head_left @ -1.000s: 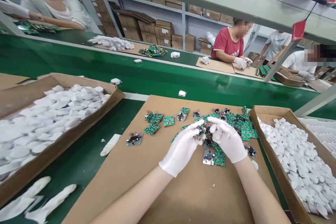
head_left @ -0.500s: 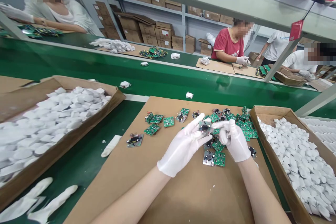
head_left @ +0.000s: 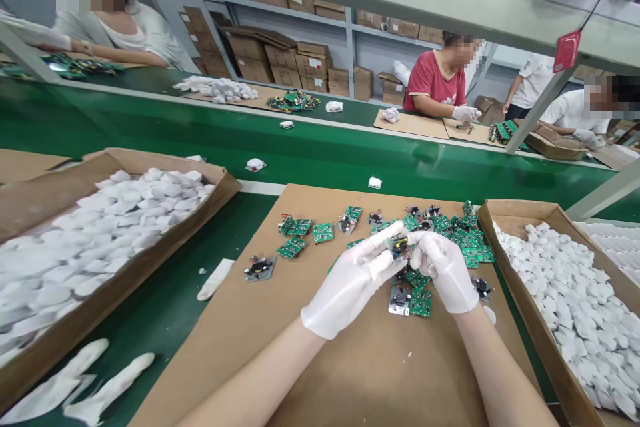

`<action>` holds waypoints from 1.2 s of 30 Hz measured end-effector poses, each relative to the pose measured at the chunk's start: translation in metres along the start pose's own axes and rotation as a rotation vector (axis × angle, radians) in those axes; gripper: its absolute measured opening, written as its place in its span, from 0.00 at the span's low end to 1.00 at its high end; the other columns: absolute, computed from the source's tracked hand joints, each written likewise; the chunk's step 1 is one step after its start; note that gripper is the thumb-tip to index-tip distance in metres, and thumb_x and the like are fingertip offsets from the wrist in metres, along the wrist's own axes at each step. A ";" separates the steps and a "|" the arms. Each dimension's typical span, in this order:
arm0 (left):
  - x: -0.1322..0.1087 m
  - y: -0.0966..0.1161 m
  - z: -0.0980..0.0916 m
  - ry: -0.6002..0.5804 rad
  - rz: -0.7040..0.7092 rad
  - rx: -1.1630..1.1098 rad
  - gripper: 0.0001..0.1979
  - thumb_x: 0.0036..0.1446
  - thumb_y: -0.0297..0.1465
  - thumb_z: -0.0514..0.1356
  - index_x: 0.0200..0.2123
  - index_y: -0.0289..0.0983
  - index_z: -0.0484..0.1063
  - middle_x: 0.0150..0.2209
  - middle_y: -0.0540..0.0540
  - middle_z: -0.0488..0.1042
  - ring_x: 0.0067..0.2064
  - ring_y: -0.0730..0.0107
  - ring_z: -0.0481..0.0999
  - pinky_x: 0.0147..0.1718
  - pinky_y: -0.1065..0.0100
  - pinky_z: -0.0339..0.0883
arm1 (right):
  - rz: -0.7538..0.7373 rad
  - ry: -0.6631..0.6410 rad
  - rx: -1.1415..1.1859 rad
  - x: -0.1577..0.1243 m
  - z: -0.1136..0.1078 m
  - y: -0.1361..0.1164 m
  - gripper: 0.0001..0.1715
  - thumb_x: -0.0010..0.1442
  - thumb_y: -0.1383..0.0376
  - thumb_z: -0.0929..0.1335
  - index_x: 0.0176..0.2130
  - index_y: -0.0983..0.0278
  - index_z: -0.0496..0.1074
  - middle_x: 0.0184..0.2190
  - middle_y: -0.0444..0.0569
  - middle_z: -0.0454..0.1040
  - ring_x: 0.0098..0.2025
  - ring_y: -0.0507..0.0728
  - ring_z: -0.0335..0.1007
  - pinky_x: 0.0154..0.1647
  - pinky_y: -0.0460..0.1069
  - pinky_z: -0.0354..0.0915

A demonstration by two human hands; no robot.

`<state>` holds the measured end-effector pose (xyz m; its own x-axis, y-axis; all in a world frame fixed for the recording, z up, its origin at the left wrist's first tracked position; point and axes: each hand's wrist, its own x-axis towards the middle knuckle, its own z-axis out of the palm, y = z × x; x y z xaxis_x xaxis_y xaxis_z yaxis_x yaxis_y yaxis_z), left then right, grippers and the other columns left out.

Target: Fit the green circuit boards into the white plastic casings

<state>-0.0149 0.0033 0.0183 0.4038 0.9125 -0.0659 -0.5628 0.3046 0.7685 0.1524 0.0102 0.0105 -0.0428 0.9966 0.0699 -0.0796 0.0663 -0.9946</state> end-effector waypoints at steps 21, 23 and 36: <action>-0.006 0.004 0.009 0.082 0.077 0.226 0.24 0.53 0.36 0.67 0.55 0.47 0.73 0.64 0.46 0.66 0.61 0.47 0.67 0.56 0.50 0.68 | -0.286 0.096 -0.180 -0.011 0.002 -0.004 0.15 0.64 0.52 0.67 0.44 0.58 0.75 0.38 0.48 0.76 0.31 0.52 0.69 0.30 0.48 0.66; -0.006 0.005 0.011 0.064 0.090 0.221 0.23 0.50 0.36 0.70 0.51 0.45 0.76 0.61 0.44 0.69 0.60 0.46 0.68 0.57 0.49 0.66 | -0.314 0.078 -0.242 -0.011 0.004 -0.003 0.13 0.63 0.55 0.68 0.45 0.57 0.75 0.45 0.49 0.76 0.42 0.56 0.73 0.41 0.51 0.69; -0.008 0.005 0.010 0.094 0.098 0.153 0.16 0.52 0.36 0.68 0.46 0.44 0.76 0.58 0.43 0.70 0.60 0.51 0.67 0.56 0.54 0.68 | -0.630 0.039 -0.291 -0.016 0.008 -0.005 0.09 0.59 0.64 0.72 0.42 0.54 0.78 0.42 0.48 0.77 0.40 0.55 0.74 0.34 0.49 0.70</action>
<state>-0.0136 -0.0050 0.0293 0.2790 0.9595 -0.0398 -0.4768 0.1744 0.8615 0.1456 -0.0068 0.0149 -0.0399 0.7647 0.6431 0.1930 0.6374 -0.7460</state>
